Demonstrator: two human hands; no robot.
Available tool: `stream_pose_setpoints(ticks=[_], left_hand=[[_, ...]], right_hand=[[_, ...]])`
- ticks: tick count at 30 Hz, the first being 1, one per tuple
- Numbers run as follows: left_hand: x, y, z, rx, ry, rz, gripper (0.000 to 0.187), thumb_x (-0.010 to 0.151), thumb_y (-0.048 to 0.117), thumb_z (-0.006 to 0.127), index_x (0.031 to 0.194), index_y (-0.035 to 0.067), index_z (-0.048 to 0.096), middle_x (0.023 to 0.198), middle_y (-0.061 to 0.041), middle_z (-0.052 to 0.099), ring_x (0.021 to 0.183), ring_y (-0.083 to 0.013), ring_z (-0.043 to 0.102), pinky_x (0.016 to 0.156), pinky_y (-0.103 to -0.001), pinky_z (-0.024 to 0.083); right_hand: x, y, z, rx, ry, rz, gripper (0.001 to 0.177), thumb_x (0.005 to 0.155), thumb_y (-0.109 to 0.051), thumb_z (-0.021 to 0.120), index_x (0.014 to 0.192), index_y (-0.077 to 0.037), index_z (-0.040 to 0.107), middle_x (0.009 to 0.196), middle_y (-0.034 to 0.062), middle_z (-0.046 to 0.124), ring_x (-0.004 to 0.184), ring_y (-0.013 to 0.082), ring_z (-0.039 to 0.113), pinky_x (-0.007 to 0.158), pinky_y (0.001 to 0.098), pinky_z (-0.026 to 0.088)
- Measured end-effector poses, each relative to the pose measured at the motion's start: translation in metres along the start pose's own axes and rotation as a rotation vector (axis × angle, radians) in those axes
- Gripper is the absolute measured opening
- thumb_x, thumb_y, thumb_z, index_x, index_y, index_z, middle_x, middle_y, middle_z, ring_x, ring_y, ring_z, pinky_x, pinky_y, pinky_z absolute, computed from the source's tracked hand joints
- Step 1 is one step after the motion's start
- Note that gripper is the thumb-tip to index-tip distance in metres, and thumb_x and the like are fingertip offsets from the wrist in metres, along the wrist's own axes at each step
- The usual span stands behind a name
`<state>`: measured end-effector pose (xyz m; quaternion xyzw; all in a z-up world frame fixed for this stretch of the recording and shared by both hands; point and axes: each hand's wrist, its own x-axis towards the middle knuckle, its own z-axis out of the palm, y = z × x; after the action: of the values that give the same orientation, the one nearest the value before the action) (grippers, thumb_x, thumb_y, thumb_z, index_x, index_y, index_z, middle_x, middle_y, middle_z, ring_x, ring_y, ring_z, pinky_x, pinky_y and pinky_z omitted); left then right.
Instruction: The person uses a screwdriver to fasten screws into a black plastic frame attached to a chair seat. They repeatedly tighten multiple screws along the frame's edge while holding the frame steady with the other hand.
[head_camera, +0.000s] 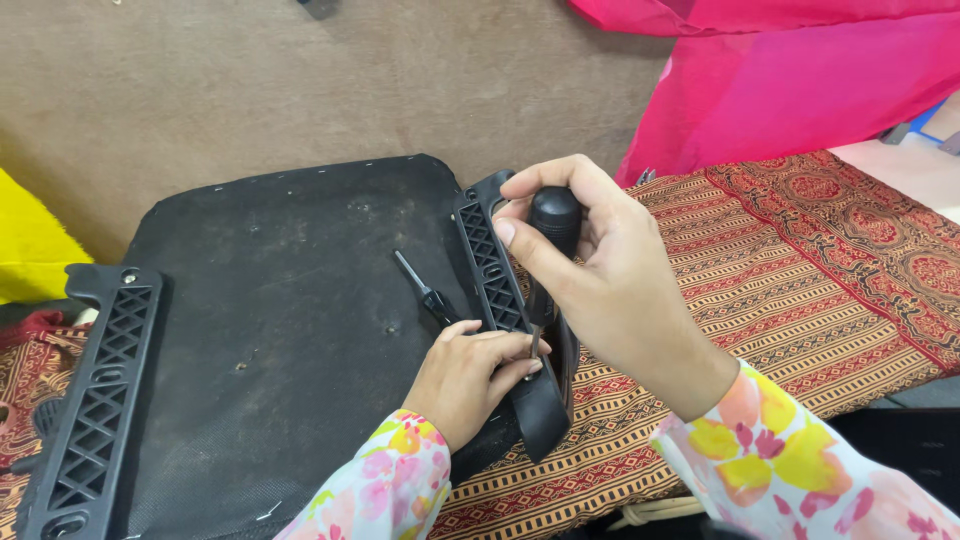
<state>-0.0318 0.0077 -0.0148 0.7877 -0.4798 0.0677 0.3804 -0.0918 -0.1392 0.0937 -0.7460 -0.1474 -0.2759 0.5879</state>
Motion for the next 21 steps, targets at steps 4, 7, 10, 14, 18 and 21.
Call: stream_pose_setpoints(ticks=[4,7,10,14,18,21], left_hand=[[0.000,0.000,0.002,-0.020,0.010,-0.011,0.016,0.092,0.021,0.067,0.103,0.012,0.074,0.100,-0.002,0.079,0.094,-0.0237,0.073,0.105,-0.050,0.042],[-0.001,0.001,0.003,-0.022,0.008,-0.050,0.016,0.092,0.021,0.067,0.103,0.013,0.075,0.097,-0.003,0.079,0.091,-0.0239,0.074,0.106,-0.049,0.042],[-0.002,0.002,0.004,-0.017,0.017,-0.046,0.016,0.093,0.021,0.067,0.103,0.013,0.075,0.096,-0.003,0.079,0.091,-0.0243,0.073,0.105,-0.047,0.043],[-0.003,0.002,0.005,-0.017,0.017,-0.032,0.016,0.094,0.022,0.066,0.103,0.013,0.075,0.096,-0.001,0.079,0.091,-0.0230,0.073,0.104,-0.047,0.043],[-0.003,0.001,0.007,0.004,0.032,0.005,0.016,0.094,0.023,0.066,0.102,0.013,0.075,0.098,0.000,0.079,0.090,-0.0232,0.073,0.104,-0.048,0.043],[-0.004,-0.002,0.008,0.025,0.002,-0.058,0.016,0.094,0.025,0.067,0.101,0.014,0.075,0.094,0.000,0.079,0.086,-0.0229,0.073,0.106,-0.047,0.043]], right_hand=[[0.007,0.008,0.001,0.084,-0.023,0.077,0.013,0.100,-0.006,0.068,0.109,-0.005,0.058,0.094,-0.0013,0.061,0.084,0.0027,0.059,0.072,0.0189,0.051],[0.010,0.012,0.005,0.262,-0.029,0.099,0.013,0.099,-0.005,0.068,0.105,-0.007,0.056,0.090,-0.0010,0.060,0.080,0.0037,0.061,0.071,0.0193,0.051],[0.010,0.014,0.006,0.335,-0.017,0.124,0.015,0.096,-0.003,0.070,0.100,-0.007,0.056,0.084,-0.0018,0.060,0.073,0.0040,0.059,0.064,0.0194,0.049],[0.008,0.014,0.002,0.191,0.005,0.083,0.019,0.094,-0.003,0.074,0.089,-0.007,0.055,0.073,-0.0025,0.059,0.063,0.0033,0.058,0.057,0.0192,0.046],[0.011,0.018,-0.001,0.224,0.020,0.079,0.029,0.090,-0.001,0.079,0.079,-0.007,0.052,0.068,-0.0024,0.058,0.055,0.0038,0.055,0.050,0.0208,0.045],[0.017,0.021,-0.002,0.275,-0.087,0.083,0.031,0.094,-0.001,0.079,0.082,-0.006,0.051,0.067,0.0006,0.058,0.054,0.0055,0.053,0.049,0.0224,0.042]])
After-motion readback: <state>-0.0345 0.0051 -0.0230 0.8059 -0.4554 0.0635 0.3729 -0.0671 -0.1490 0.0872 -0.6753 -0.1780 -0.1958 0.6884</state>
